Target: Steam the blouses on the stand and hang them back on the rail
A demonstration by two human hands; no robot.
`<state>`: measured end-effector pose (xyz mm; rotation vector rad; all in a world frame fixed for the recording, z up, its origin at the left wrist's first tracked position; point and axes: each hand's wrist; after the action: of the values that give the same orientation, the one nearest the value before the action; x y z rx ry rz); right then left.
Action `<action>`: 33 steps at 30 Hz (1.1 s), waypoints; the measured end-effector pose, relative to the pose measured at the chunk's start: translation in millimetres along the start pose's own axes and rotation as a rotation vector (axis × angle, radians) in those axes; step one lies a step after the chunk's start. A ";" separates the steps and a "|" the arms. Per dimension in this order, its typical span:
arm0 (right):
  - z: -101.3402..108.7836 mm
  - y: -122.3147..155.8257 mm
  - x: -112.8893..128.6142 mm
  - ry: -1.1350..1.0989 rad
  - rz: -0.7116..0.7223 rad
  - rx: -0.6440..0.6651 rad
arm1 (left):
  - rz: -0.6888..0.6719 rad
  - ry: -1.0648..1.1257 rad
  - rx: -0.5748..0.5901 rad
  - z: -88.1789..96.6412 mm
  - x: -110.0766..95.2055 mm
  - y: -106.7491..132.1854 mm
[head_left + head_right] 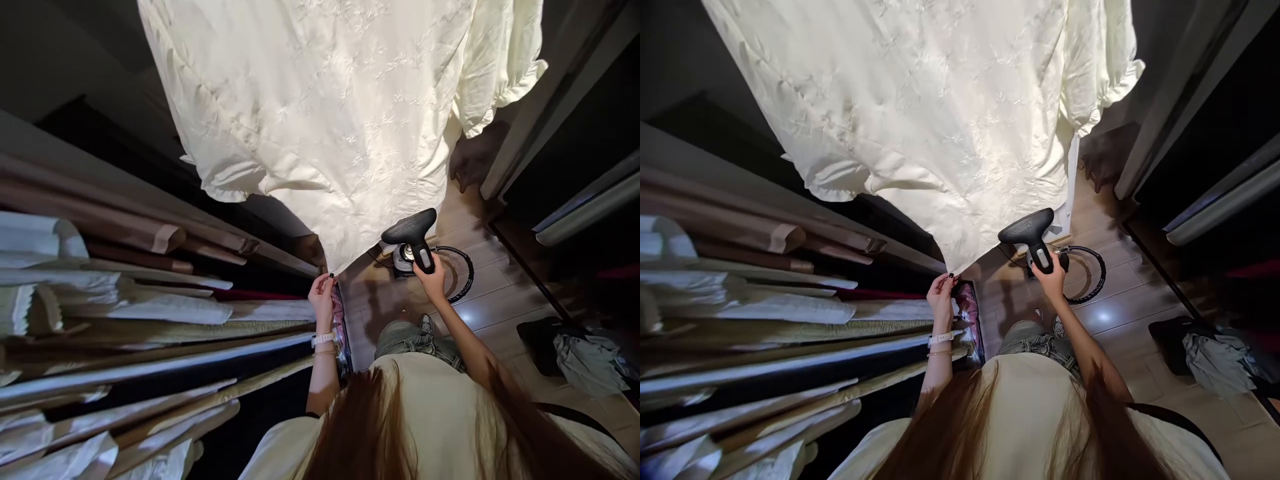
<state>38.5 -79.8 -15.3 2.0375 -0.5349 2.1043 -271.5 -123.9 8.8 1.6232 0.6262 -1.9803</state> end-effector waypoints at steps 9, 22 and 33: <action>12.8 -15.9 33.8 0.321 0.298 0.411 | 0.033 -0.033 -0.020 23.3 -8.7 26.3; -4.0 -6.0 95.5 0.749 0.845 0.917 | -0.084 -0.285 0.144 84.3 -34.3 39.8; -31.5 7.2 95.9 0.864 0.873 0.881 | -0.379 -0.516 0.143 98.3 -44.8 45.4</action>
<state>1.2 -87.3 78.4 0.8051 -0.3845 3.9119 -309.2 -217.1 69.2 1.0382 0.6270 -2.6403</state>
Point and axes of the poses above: each hand's wrist, its own y-axis away from the middle knuckle, its own z-axis out of the back of the hand, x = y × z, and after that the axes turned 12 degrees about -y, right-handed
